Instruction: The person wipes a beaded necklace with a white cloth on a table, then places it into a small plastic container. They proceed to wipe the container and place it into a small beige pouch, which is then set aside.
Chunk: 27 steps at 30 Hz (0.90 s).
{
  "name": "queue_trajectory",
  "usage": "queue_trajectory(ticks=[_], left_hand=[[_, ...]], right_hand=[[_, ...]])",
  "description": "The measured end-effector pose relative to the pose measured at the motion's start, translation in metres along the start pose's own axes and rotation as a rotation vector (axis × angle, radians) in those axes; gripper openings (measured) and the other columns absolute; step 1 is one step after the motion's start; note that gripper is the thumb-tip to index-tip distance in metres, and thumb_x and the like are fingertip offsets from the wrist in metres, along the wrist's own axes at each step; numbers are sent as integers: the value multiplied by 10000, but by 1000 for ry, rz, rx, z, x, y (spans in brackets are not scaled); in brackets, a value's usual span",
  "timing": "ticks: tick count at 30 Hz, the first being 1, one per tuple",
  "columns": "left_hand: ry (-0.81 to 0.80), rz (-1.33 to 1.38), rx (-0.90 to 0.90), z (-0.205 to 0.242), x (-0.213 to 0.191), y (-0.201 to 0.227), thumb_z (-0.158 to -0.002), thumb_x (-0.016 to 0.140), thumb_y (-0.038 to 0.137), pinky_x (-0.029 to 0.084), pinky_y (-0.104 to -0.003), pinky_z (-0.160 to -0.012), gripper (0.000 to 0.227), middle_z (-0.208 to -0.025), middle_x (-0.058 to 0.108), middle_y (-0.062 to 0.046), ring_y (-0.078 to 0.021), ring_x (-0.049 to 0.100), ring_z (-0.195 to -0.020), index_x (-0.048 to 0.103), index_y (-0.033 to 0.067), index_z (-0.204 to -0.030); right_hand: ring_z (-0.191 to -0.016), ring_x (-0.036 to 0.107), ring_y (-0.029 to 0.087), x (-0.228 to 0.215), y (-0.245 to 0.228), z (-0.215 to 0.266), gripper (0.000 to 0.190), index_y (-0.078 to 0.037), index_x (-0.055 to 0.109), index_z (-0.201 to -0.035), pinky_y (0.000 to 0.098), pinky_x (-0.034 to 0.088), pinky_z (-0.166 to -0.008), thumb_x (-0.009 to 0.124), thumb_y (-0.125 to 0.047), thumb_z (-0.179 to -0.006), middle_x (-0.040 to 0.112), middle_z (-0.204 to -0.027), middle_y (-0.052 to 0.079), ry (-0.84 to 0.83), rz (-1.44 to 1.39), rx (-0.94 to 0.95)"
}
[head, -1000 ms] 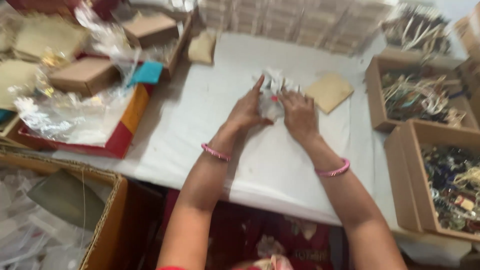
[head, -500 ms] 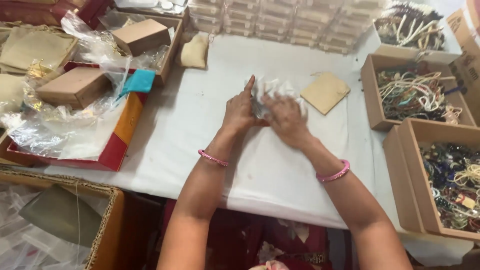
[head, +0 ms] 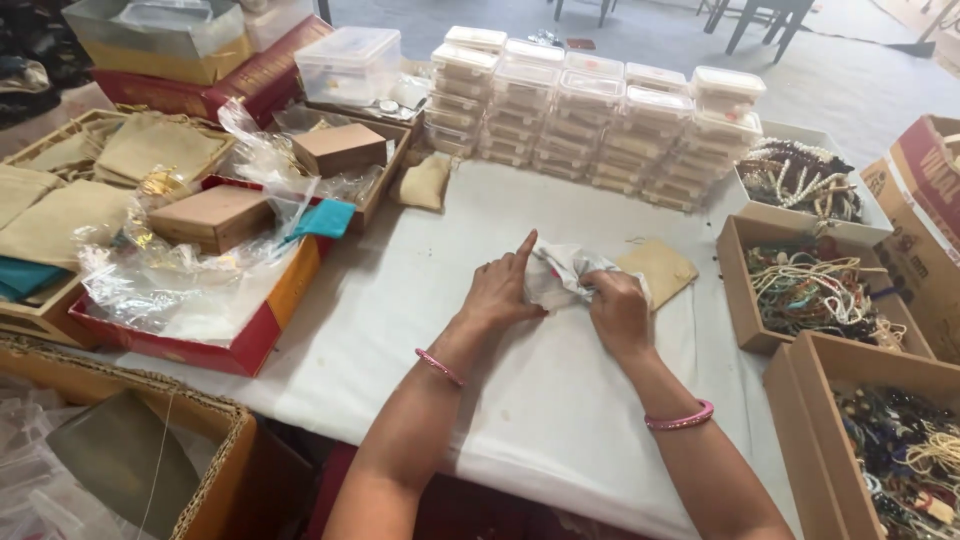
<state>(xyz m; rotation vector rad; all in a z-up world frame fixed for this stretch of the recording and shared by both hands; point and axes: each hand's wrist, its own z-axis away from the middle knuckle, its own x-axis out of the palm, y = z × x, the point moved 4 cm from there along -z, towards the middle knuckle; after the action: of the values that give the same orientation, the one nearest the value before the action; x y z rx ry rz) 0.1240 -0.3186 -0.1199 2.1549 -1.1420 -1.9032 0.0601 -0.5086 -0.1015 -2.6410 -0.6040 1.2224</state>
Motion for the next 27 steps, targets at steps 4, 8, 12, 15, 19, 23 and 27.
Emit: queue_trajectory(ticks=[4, 8, 12, 15, 19, 23, 27], left_hand=[[0, -14, -2, -8, 8, -10, -604, 983, 448, 387, -507, -1062, 1416, -1265, 584, -172, -381, 565, -1198, 13, 240, -1614], [28, 9, -5, -8, 15, -17, -611, 959, 390, 430, -485, -1065, 1426, -1251, 601, -166, -365, 596, -1189, -1, 233, -1653], [45, 17, -36, -10, 6, -14, -592, 982, 438, 474, -470, -1021, 1465, -1202, 621, -183, -368, 618, -1137, -13, 201, -1641], [66, 36, -34, -9, 1, -12, -562, 985, 406, 499, -448, -999, 1461, -1192, 654, -174, -354, 642, -1132, 19, 185, -1635], [74, 110, -35, -2, -11, -10, -530, 979, 380, 506, -419, -1020, 1444, -1227, 676, -151, -337, 658, -1153, 66, 195, -1633], [70, 165, -42, -3, -13, -14, -518, 994, 368, 483, -407, -1076, 1428, -1300, 658, -144, -342, 640, -1199, 110, 219, -1628], [90, 93, -8, -19, 22, -43, -623, 974, 348, 483, -431, -1086, 1360, -1332, 635, -162, -352, 629, -1226, 107, 222, -1663]], right_hand=[[-1024, 702, 336, 29, -29, 4, 310, -63, 773, -1008, 426, 538, -950, 598, 79, -795, 759, -1053, 155, -2, -8, -94], [-1089, 703, 308, 36, -54, -8, 261, -75, 755, -1044, 421, 539, -965, 609, 23, -850, 758, -1130, 143, -112, 39, -350], [-1076, 691, 295, 27, -34, -24, 371, -108, 752, -1156, 438, 504, -961, 607, -31, -824, 743, -1161, 132, -160, 245, -275], [-1150, 671, 244, 29, -16, -19, 319, -140, 730, -1207, 437, 482, -1014, 588, -66, -931, 732, -1187, 71, -215, 346, -86], [-1234, 618, 266, 43, -7, -17, 356, -131, 730, -1210, 467, 436, -1045, 597, -76, -885, 694, -1262, 98, -119, 261, -45], [-1324, 546, 308, 67, -5, -18, 408, -75, 670, -1338, 475, 365, -1123, 571, -97, -944, 621, -1416, 147, -162, -10, -252], [-1266, 591, 312, 68, -30, -13, 315, -41, 725, -1246, 496, 377, -1089, 644, -204, -988, 668, -1336, 159, -204, -109, -395]])
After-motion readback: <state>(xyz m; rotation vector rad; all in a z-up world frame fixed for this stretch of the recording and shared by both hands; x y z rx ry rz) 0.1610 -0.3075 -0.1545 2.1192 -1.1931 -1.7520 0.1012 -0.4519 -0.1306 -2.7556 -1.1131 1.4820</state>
